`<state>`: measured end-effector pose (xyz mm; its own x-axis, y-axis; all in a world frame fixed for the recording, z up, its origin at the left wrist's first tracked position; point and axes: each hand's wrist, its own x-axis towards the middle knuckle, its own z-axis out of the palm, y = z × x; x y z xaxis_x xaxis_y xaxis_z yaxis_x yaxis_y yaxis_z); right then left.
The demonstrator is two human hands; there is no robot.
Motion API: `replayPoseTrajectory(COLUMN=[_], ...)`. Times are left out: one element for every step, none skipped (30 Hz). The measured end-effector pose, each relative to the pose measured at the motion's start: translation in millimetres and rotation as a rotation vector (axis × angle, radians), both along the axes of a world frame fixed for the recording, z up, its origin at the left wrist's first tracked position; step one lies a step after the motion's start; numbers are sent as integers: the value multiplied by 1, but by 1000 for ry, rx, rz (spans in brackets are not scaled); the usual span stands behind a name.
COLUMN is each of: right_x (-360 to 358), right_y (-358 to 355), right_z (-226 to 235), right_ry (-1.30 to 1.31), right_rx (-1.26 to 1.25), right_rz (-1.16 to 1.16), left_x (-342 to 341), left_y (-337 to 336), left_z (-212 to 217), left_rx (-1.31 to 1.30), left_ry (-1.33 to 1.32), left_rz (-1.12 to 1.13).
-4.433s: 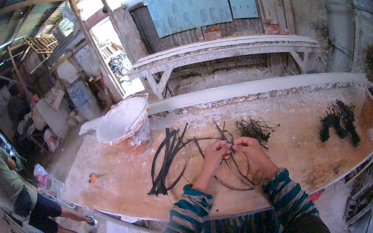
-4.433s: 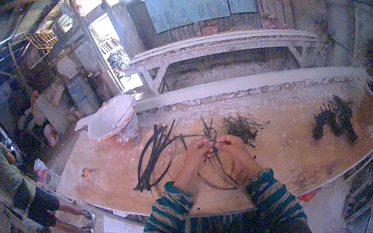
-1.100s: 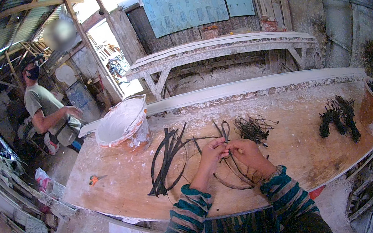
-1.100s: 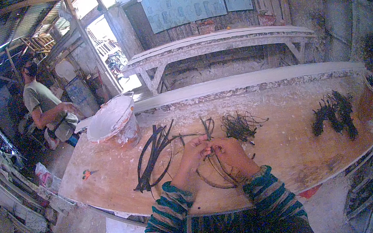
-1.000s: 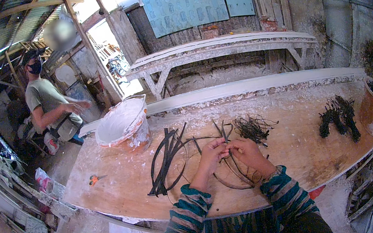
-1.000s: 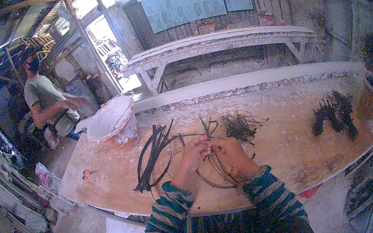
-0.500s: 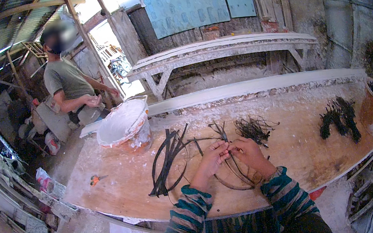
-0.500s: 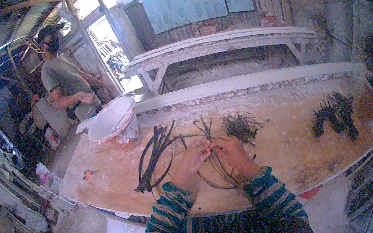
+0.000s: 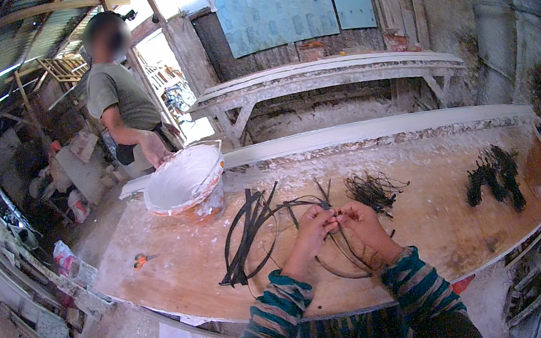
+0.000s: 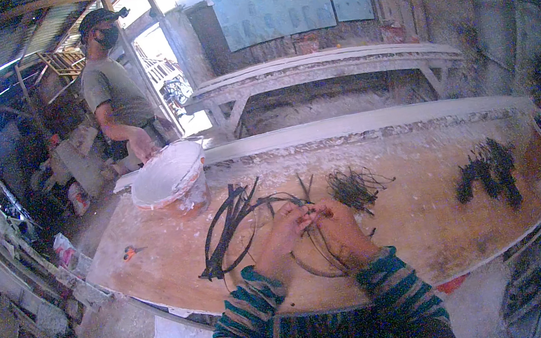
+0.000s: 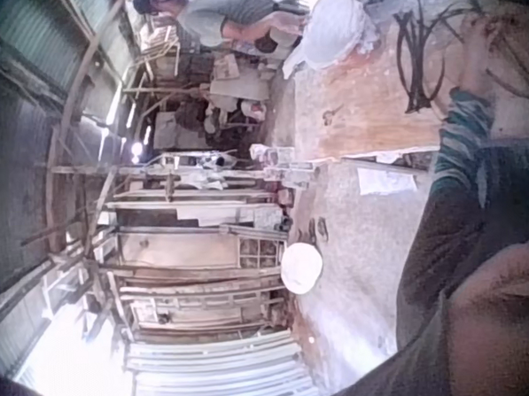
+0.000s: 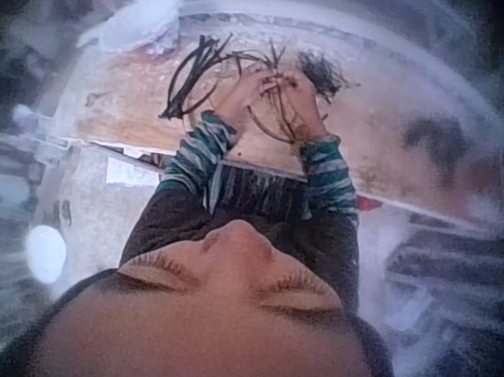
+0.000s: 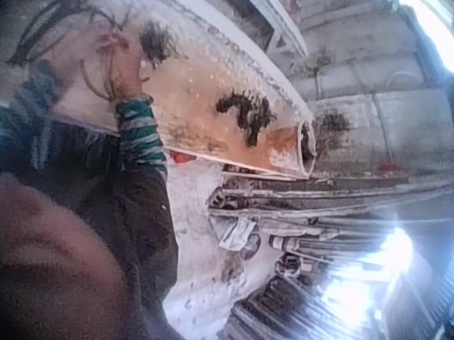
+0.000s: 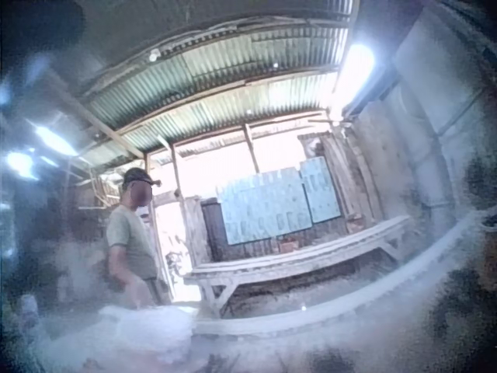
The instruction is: The person repeatedly picks up, inspects, and separates thin black cable-like strips on a workbench. The hands handle the strips one at a time, occasionally twisting or folding them, and placing them into small piles. A second person works at a separate bench in the background.
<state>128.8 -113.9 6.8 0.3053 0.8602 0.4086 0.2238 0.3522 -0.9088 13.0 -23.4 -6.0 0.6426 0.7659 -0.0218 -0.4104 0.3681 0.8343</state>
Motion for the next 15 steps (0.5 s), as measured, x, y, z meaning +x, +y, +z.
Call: replayPoseTrajectory(right_x=[0,-1,-2,-2,-2,1,6,7,7,6,5,7,9,11,11], right_y=[1,3,2,0,-3,-2,0,1,1,0,-2,-1,0,2,3], right_z=[-3,-2,0,5,9,5,-2,-2,-1,1,4,2,-1,-5,-7], right_ry=[163,326,434,542,649,671,692,714,756,798,840,821,802,784,742], right_rx=[-44,-89,-96,-103,-110,-121,-132,-143,-160,-176,-193,-185,-176,-167,-132], right_rz=[39,81,135,190,239,262,286,312,309,305,299,290,281,273,224], left_x=[1,-1,-1,-1,0,1,1,-1,-1,-2,-2,-2,-2,-2,-2], left_y=[0,-3,-5,-4,-3,-3,-3,-4,-4,-3,-3,-3,-4,-7,-9], left_z=[-2,1,3,2,1,0,-1,-1,-1,-1,-1,0,0,4,6], left_rx=[0,0,0,3,7,10,21,32,43,61,77,93,101,110,119], left_ry=[-26,-51,-76,-76,-76,-76,-91,-105,-119,-113,-107,-101,-107,-112,-118], left_rz=[2,6,10,3,-10,-23,-46,-66,-87,-95,-106,-118,-121,-123,-126])
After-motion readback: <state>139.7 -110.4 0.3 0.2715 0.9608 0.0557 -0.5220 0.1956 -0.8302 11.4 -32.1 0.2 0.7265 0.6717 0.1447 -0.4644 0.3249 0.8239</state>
